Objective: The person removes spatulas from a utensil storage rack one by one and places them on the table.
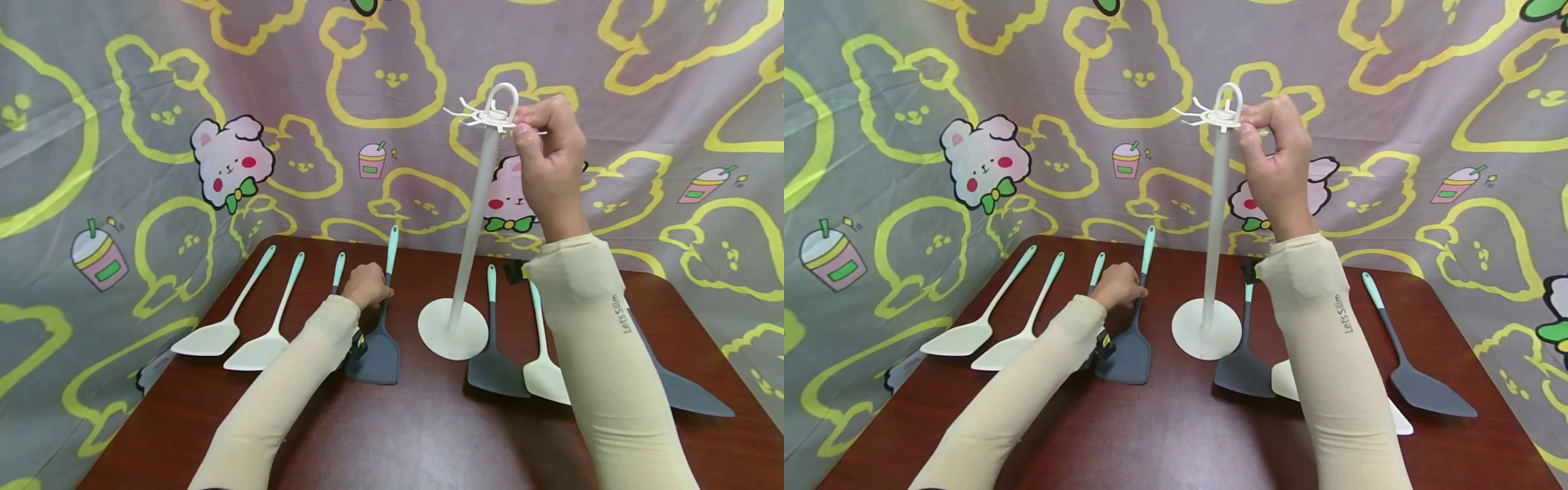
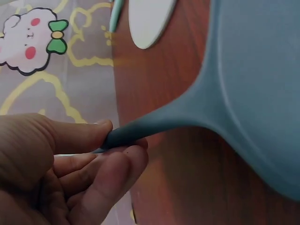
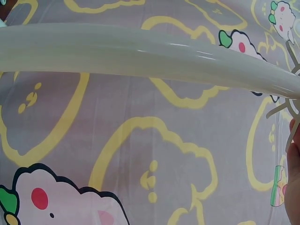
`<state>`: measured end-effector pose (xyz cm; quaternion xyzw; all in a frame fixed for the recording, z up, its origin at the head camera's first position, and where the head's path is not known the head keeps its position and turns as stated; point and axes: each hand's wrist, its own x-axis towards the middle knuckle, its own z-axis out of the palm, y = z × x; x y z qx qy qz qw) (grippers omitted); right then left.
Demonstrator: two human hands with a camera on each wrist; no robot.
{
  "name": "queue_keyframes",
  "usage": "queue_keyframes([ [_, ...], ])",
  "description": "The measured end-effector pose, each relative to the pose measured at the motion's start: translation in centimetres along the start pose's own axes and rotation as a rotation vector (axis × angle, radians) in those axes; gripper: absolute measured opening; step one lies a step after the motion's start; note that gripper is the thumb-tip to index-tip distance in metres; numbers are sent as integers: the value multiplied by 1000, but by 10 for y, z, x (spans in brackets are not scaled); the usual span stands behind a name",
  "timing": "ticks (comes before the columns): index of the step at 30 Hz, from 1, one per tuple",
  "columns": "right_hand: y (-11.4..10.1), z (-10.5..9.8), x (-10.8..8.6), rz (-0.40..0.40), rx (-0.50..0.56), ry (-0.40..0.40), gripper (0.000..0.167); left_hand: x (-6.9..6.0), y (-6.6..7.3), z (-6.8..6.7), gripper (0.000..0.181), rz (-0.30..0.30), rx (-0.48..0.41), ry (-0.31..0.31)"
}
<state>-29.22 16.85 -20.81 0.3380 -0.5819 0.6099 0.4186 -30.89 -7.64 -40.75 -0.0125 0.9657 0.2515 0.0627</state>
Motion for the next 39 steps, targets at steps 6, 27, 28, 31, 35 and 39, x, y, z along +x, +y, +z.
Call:
queue_keyframes([
  [6, -1, 0, 0, -1, 6, 1, 12, 5, -1, 5, 24, -51, 19, -25],
  [27, 0, -3, -1, 10, -23, -3, 11, 8, -2, 16, 18, -108, 51, -114],
  [28, 0, -4, -1, 11, -22, -2, 12, 8, -2, 16, 18, -107, 50, -115],
  [31, 1, -4, -1, 8, -20, 0, 11, 9, -3, 16, 18, -113, 49, -118],
  [35, 3, -3, 0, -5, -19, -3, 12, 8, -5, 16, 19, -119, 50, -119],
  [39, 4, -1, -1, -3, -2, -9, 11, 8, -7, 14, 19, -121, 42, -110],
])
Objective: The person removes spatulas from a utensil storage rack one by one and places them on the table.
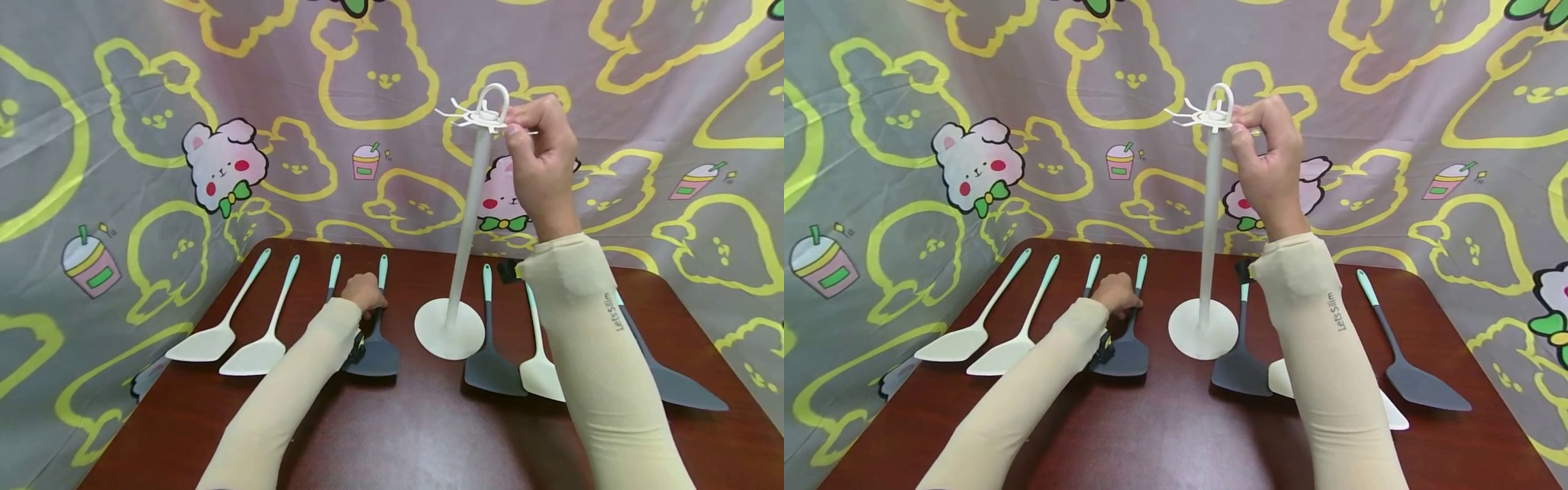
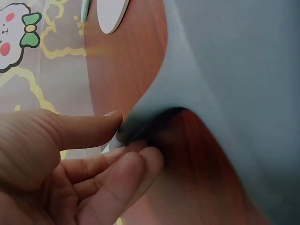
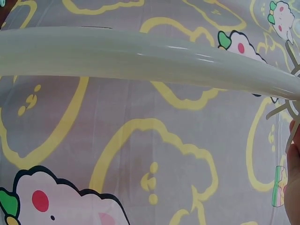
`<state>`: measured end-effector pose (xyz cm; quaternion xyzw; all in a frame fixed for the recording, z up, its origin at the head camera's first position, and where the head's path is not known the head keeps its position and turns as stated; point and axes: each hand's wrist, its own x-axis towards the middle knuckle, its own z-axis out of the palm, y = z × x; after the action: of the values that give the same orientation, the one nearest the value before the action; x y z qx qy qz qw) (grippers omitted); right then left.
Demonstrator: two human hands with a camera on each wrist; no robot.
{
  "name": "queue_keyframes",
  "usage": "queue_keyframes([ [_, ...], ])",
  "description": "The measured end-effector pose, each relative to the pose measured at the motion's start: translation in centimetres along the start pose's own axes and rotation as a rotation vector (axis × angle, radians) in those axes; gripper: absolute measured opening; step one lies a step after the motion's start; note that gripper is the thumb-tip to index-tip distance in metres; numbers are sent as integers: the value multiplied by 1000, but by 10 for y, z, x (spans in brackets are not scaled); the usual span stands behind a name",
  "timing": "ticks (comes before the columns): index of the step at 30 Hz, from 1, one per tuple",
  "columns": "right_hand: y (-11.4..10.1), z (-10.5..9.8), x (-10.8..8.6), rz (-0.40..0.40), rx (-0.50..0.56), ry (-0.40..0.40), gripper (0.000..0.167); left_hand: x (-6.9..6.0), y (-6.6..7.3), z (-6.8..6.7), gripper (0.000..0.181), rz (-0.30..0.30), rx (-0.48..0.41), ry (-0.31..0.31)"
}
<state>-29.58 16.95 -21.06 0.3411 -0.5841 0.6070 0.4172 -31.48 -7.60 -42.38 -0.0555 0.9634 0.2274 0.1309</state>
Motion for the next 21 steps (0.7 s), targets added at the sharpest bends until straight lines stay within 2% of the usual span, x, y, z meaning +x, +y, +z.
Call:
queue_keyframes([
  [6, 2, -1, 0, 9, 6, -11, 12, -4, 3, -10, 26, 39, -11, 59],
  [10, 4, -5, 1, 13, -9, -31, 12, -10, 10, -22, 43, 158, -47, 153],
  [13, 3, -7, 1, 14, -30, -56, 10, -18, 15, -28, 34, 281, -127, 253],
  [16, 1, -8, -1, 15, -41, -78, 13, -30, 21, -32, 19, 376, -191, 359],
  [18, 2, -10, -1, 20, -47, -88, 16, -39, 26, -36, 23, 420, -219, 417],
  [21, -3, -16, -1, 21, -82, -111, 28, -56, 33, -43, 26, 487, -238, 484],
])
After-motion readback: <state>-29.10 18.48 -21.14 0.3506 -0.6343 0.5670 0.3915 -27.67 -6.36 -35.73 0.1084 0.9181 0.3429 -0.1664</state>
